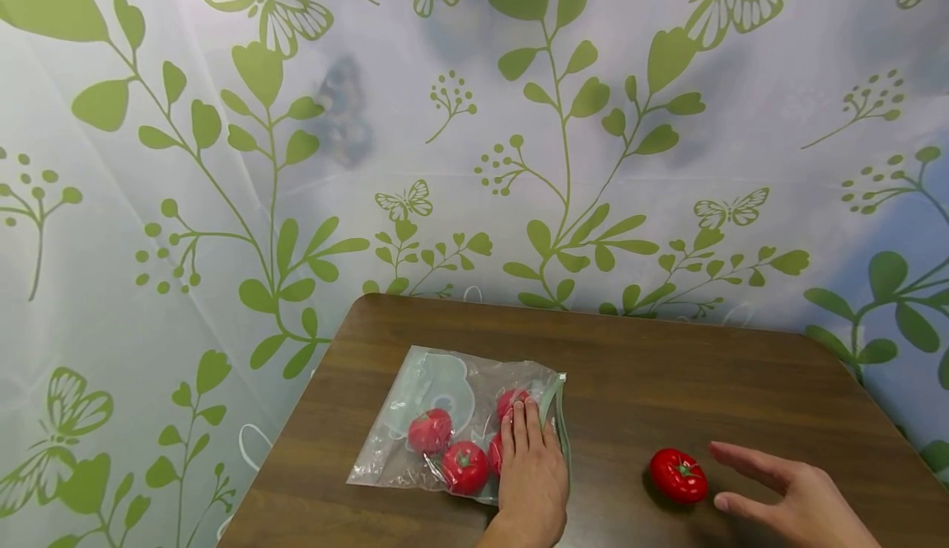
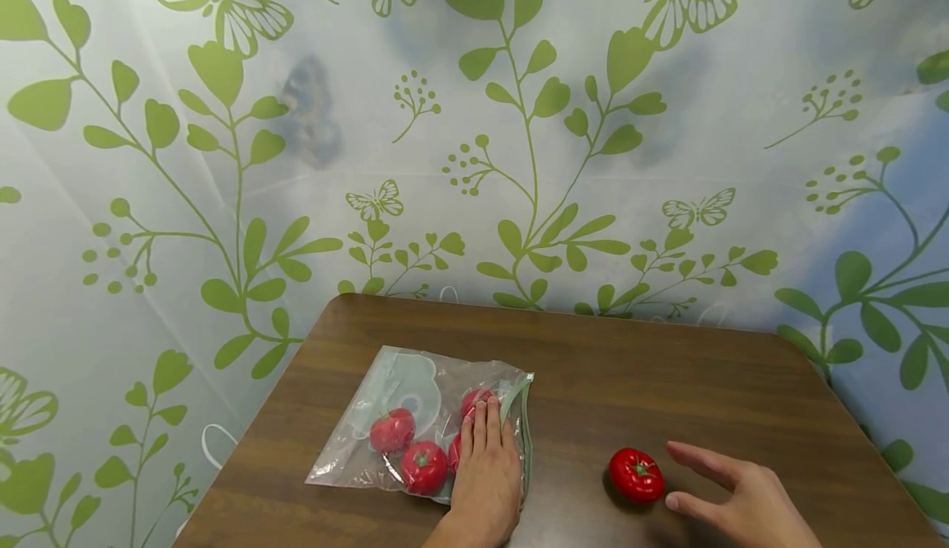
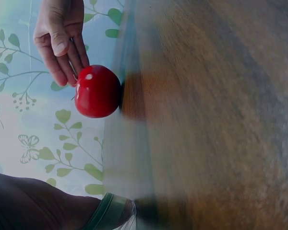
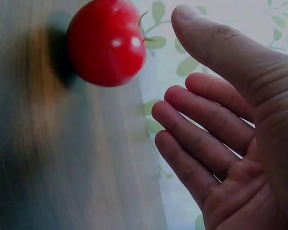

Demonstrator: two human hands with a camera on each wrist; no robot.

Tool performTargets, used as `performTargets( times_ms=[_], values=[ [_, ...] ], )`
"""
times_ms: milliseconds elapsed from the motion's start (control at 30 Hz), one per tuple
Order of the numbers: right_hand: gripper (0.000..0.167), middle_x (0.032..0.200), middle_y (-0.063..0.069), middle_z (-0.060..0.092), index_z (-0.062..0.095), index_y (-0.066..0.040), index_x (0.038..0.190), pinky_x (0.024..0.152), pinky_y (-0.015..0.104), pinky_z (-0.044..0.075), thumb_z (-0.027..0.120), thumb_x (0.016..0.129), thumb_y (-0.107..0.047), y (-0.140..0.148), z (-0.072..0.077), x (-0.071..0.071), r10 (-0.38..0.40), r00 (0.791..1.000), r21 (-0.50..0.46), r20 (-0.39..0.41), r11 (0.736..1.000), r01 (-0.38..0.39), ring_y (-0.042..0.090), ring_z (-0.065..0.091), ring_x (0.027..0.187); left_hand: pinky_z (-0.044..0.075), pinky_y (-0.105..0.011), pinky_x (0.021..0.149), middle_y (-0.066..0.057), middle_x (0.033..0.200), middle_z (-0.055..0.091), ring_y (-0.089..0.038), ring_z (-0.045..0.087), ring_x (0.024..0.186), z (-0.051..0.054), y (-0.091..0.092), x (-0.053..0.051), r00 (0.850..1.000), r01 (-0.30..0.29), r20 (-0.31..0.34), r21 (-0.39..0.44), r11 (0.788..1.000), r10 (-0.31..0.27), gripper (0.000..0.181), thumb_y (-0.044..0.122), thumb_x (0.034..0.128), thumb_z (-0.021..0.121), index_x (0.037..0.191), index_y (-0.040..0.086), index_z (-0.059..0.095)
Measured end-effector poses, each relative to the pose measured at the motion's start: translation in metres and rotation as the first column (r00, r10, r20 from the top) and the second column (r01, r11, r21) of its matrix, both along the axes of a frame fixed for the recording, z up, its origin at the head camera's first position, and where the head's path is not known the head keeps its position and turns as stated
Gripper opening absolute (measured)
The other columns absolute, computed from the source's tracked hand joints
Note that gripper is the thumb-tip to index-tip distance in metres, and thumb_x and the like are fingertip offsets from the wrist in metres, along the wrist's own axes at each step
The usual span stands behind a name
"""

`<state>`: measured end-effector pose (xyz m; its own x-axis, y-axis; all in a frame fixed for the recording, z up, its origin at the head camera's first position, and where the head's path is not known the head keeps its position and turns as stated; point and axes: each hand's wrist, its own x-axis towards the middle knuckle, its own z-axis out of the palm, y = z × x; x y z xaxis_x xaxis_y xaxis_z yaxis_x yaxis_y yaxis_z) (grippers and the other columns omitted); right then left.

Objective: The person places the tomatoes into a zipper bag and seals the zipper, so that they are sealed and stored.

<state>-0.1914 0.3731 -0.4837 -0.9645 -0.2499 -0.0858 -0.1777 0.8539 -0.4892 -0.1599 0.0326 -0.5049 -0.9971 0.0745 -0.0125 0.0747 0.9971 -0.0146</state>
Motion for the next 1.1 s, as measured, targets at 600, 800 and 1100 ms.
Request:
performTargets(
  times_ms=[600, 800, 1100],
  values=[
    [0.074, 0.144, 0.022, 0.071, 0.065, -0.004, 0.151, 0.086, 0.028, 0.065, 0.087, 0.093, -0.044, -0.001, -0.025, -0.006, -0.002, 0.997, -0.1, 0.072, 0.995, 0.009, 0.003, 0.077, 0.112, 0.03, -0.051, 0.135, -0.012, 0.179, 0.034, -0.036, 0.03, 0.167, -0.002, 0.0, -0.001, 1.0, -0.003, 0.014, 0.014, 1.0, 0.003, 0.098, 0.033, 0.0795, 0.097, 0.164, 0.017, 0.051],
    [0.076, 0.146, 0.022, 0.07, 0.064, -0.004, 0.151, 0.087, 0.027, 0.065, 0.087, 0.092, -0.046, -0.004, -0.03, -0.009, 0.01, 0.997, -0.097, 0.076, 0.995, -0.003, -0.003, 0.073, 0.112, 0.031, -0.052, 0.134, -0.014, 0.178, 0.036, -0.037, 0.031, 0.167, -0.003, 0.0, -0.001, 1.0, 0.005, -0.008, 0.011, 1.0, -0.005, 0.101, 0.035, 0.0756, 0.1, 0.163, 0.016, 0.052],
    [0.075, 0.143, 0.02, 0.073, 0.065, -0.005, 0.15, 0.085, 0.022, 0.063, 0.088, 0.091, -0.045, -0.008, -0.033, -0.009, 0.012, 0.998, -0.108, 0.057, 0.994, -0.006, -0.008, 0.07, 0.11, 0.031, -0.052, 0.134, -0.014, 0.177, 0.036, -0.037, 0.032, 0.166, -0.003, -0.001, 0.001, 1.0, 0.003, -0.019, 0.008, 1.0, -0.003, 0.101, 0.033, 0.0753, 0.1, 0.162, 0.015, 0.053]
  ],
)
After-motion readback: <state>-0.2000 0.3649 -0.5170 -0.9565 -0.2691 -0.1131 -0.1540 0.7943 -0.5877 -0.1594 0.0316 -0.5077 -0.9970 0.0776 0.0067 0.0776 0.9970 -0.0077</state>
